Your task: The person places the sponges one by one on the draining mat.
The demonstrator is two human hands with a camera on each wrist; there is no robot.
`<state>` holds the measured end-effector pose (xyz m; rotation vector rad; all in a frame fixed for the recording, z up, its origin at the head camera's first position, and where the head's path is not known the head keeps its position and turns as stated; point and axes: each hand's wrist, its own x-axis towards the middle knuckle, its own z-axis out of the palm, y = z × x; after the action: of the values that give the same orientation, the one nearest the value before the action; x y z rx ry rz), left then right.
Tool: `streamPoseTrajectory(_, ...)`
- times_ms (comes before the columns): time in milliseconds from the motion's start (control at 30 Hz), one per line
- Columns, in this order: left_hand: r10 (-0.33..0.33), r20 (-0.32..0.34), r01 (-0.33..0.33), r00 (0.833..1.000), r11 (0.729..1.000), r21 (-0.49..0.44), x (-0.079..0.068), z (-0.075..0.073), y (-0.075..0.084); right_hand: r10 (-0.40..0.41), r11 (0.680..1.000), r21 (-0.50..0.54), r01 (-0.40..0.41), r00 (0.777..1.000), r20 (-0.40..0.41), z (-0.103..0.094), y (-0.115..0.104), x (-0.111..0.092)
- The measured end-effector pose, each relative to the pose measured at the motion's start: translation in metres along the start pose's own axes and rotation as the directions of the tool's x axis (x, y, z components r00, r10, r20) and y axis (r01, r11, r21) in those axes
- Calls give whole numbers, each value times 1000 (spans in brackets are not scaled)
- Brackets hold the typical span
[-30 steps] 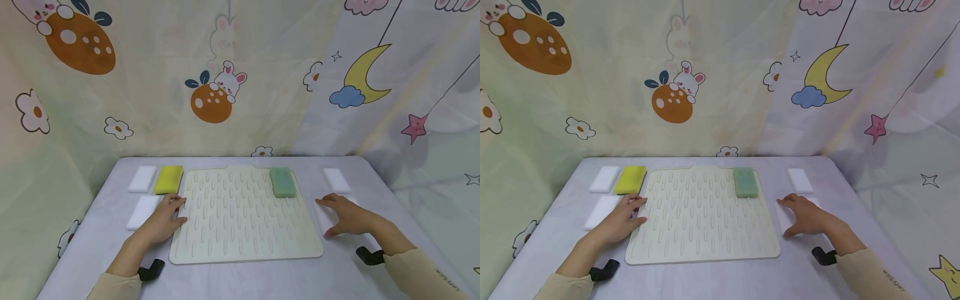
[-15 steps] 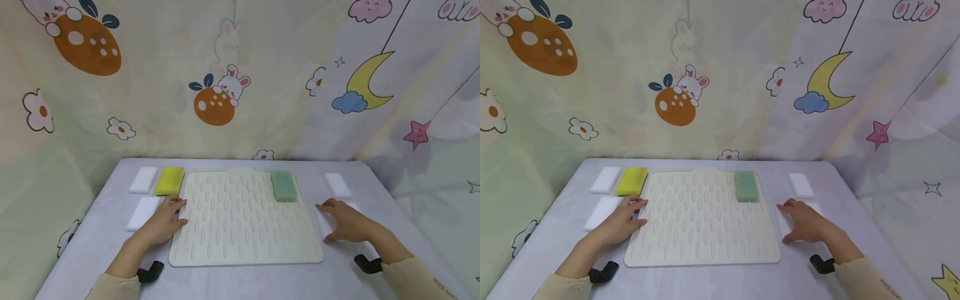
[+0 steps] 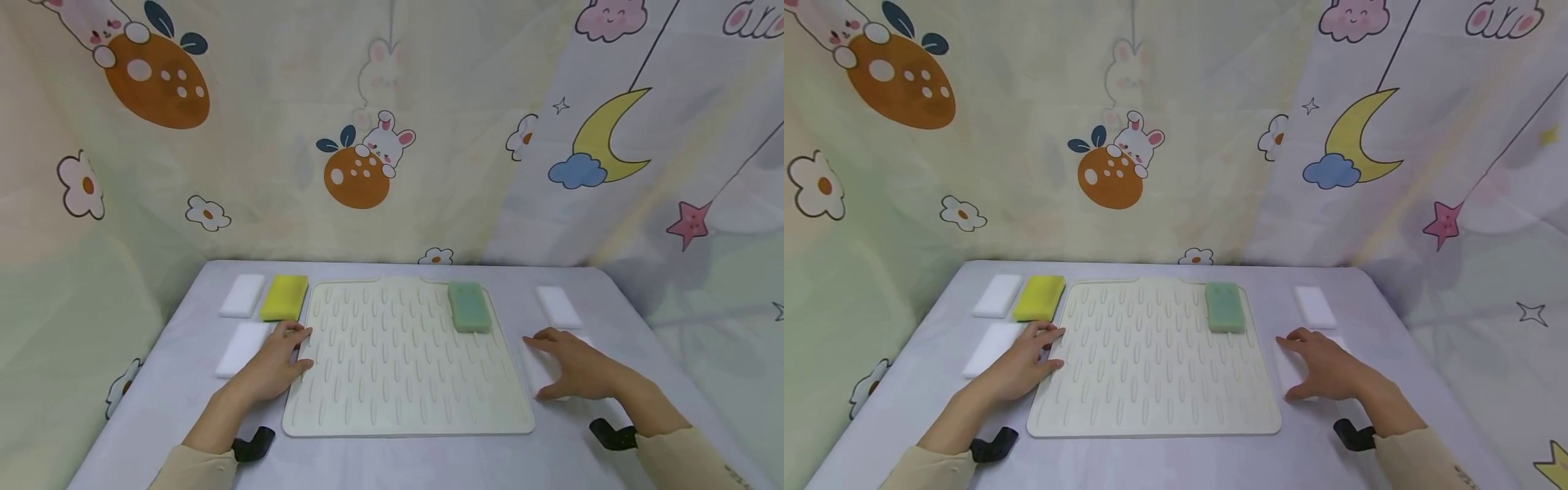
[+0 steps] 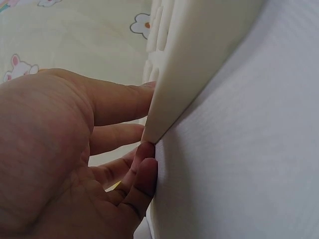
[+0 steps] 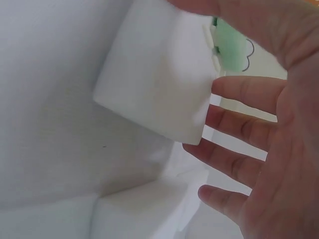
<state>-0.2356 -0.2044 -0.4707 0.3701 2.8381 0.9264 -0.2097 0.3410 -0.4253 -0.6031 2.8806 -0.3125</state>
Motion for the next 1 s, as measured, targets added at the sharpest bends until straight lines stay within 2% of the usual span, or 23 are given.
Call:
streamPoseTrajectory(267,2,2,-2,1000,1000,-1,1,1,-1,-16,1000,22,16,1000,-25,-11,-8,1)
streamPoseTrajectory(500,1,2,-1,1000,1000,3,1,0,-1,-70,997,17,72,995,-64,-16,-21,6)
streamPoseTrajectory(1000,14,8,-14,1000,1000,5,2,0,-1,-89,996,22,91,994,-60,-6,-51,21)
